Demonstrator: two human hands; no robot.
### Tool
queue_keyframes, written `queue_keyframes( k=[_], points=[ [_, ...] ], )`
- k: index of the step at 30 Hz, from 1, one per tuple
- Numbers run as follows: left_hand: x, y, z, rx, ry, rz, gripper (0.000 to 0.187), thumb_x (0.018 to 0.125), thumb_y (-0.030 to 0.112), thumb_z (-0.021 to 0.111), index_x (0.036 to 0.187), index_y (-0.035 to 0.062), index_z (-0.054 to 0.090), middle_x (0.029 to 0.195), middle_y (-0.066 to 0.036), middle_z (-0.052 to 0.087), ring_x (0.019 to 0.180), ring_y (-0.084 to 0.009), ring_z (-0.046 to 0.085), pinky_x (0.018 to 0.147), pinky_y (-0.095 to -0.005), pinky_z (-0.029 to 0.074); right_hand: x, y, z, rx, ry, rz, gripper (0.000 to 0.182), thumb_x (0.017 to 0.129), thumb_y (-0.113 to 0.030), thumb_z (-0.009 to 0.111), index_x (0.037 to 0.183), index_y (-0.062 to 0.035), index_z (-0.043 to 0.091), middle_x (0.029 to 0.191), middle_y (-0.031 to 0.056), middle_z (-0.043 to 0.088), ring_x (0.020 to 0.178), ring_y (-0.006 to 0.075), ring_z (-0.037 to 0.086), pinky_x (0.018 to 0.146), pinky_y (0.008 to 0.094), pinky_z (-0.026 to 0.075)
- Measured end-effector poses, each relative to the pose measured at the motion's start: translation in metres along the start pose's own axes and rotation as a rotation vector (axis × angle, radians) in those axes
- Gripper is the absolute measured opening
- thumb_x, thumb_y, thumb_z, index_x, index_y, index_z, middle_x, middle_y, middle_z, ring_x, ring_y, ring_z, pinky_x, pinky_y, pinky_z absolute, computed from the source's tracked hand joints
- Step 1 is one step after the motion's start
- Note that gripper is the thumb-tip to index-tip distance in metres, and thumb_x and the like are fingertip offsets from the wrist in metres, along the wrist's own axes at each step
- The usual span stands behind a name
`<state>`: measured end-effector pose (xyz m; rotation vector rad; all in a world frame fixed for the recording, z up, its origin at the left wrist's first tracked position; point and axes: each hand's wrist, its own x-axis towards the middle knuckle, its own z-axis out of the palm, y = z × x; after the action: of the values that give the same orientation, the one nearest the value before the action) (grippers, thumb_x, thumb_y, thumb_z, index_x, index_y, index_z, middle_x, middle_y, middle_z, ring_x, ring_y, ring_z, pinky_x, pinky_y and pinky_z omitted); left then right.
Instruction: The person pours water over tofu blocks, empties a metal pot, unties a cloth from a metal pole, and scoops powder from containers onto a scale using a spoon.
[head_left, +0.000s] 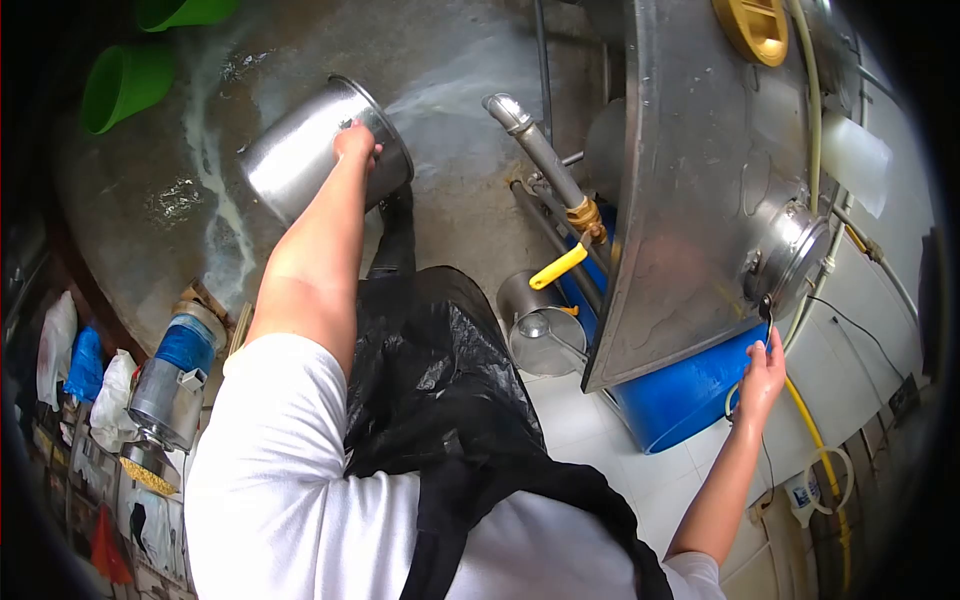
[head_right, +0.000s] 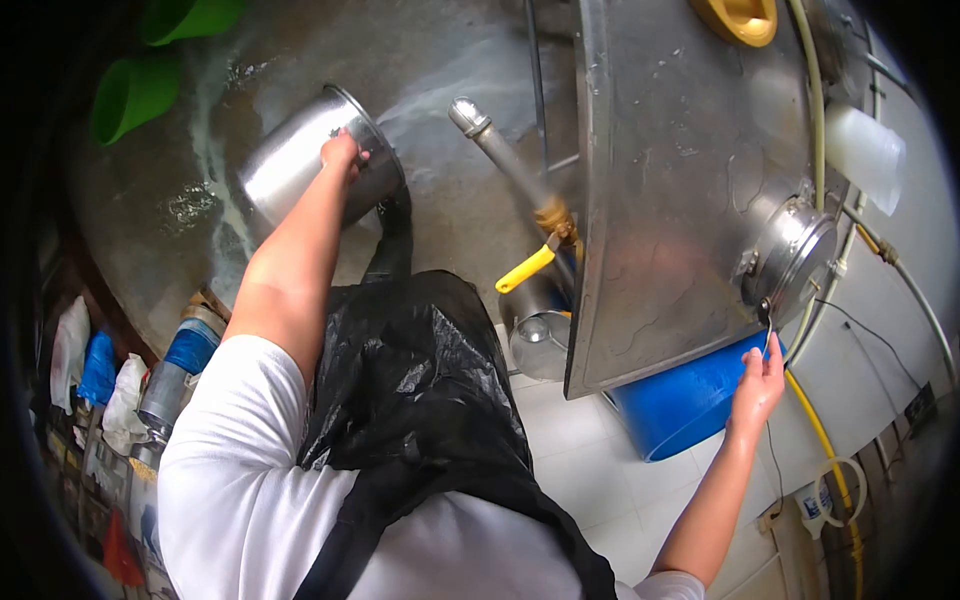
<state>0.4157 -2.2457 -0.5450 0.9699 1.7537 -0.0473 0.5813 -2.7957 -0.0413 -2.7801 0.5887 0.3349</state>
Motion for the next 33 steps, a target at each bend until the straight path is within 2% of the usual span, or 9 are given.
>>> queue_keyframes(
  k=[4,7,10,12,14,16,23,29,33],
  points=[
    [-0.004,-0.027,-0.045,0.054,-0.290,0.013,0.043,0.108,0.043,0.045,0.097,0.0036,0.060,0.069,-0.005,0.060,0.048,-0.0209,0.057,0.041,-0.0382,0.042,0.004,0.007,0.000,0.005,-0.006,-0.054,0.049,0.101,-0.014,0.061,0.149,-0.0043,0.053,0.085,0.0005,0.062,0.061,0.0042,0.045,0.053,0.0225,0.037],
    [-0.117,0.001,-0.100,-0.115,-0.428,0.079,0.043,0.107,0.044,0.048,0.083,0.0091,0.056,0.071,-0.005,0.060,0.060,-0.0193,0.064,0.051,-0.0315,0.042,0.007,0.007,-0.002,0.007,-0.032,-0.069,0.049,0.101,-0.013,0.060,0.148,-0.0019,0.053,0.085,0.0024,0.064,0.065,0.0070,0.050,0.058,0.0250,0.042],
    [-0.121,-0.027,-0.164,0.436,-0.325,0.433,0.071,0.101,0.059,0.053,0.130,-0.0047,0.064,0.127,-0.027,0.066,0.126,-0.0376,0.060,0.106,-0.0438,0.046,0.015,0.010,0.000,-0.045,-0.034,-0.169,0.047,0.099,-0.011,0.060,0.143,0.0037,0.055,0.101,0.0102,0.071,0.082,0.0136,0.061,0.078,0.0293,0.051],
    [-0.138,-0.020,-0.222,0.805,-0.165,0.491,0.078,0.098,0.060,0.056,0.144,-0.0031,0.054,0.148,-0.029,0.052,0.141,-0.0409,0.047,0.118,-0.0461,0.037,0.027,0.021,0.005,-0.097,-0.008,-0.200,0.048,0.097,-0.013,0.062,0.141,0.0052,0.056,0.126,0.0231,0.069,0.109,0.0294,0.068,0.098,0.0371,0.050],
    [-0.148,-0.010,-0.278,0.871,-0.235,0.538,0.064,0.098,0.055,0.058,0.127,-0.0018,0.066,0.124,-0.026,0.069,0.120,-0.0395,0.064,0.103,-0.0460,0.049,0.029,0.019,0.006,-0.093,-0.010,-0.203,0.050,0.095,-0.016,0.064,0.140,0.0043,0.057,0.133,0.0279,0.064,0.127,0.0415,0.061,0.109,0.0432,0.045],
    [-0.179,0.004,-0.320,0.899,-0.210,0.562,0.056,0.099,0.050,0.059,0.115,-0.0018,0.071,0.110,-0.024,0.073,0.107,-0.0379,0.070,0.095,-0.0452,0.052,0.025,0.012,0.008,-0.074,0.021,-0.253,0.047,0.095,-0.016,0.063,0.139,0.0021,0.058,0.130,0.0272,0.066,0.123,0.0413,0.063,0.106,0.0438,0.047],
    [-0.291,0.033,-0.350,0.737,-0.141,0.626,0.048,0.100,0.043,0.061,0.113,-0.0021,0.072,0.108,-0.021,0.075,0.104,-0.0317,0.071,0.093,-0.0425,0.053,0.027,0.001,0.011,-0.080,0.001,-0.254,0.044,0.095,-0.023,0.060,0.133,-0.0003,0.059,0.121,0.0316,0.067,0.117,0.0481,0.062,0.101,0.0511,0.049],
    [-0.436,0.057,-0.311,0.612,-0.441,0.835,0.044,0.103,0.037,0.062,0.122,-0.0029,0.066,0.098,-0.007,0.071,0.089,-0.0163,0.068,0.080,-0.0333,0.054,0.035,0.003,0.021,0.135,-0.062,-0.148,0.041,0.093,-0.023,0.059,0.124,0.0036,0.061,0.118,0.0340,0.067,0.118,0.0487,0.062,0.103,0.0510,0.048],
    [-0.493,0.055,-0.310,0.540,-0.510,0.904,0.041,0.102,0.035,0.063,0.120,-0.0022,0.067,0.092,-0.007,0.071,0.080,-0.0154,0.069,0.076,-0.0334,0.055,0.005,-0.013,-0.002,0.304,-0.098,-0.163,0.044,0.094,-0.023,0.058,0.122,0.0107,0.056,0.103,0.0323,0.070,0.073,0.0395,0.073,0.064,0.0471,0.059]
  ],
)
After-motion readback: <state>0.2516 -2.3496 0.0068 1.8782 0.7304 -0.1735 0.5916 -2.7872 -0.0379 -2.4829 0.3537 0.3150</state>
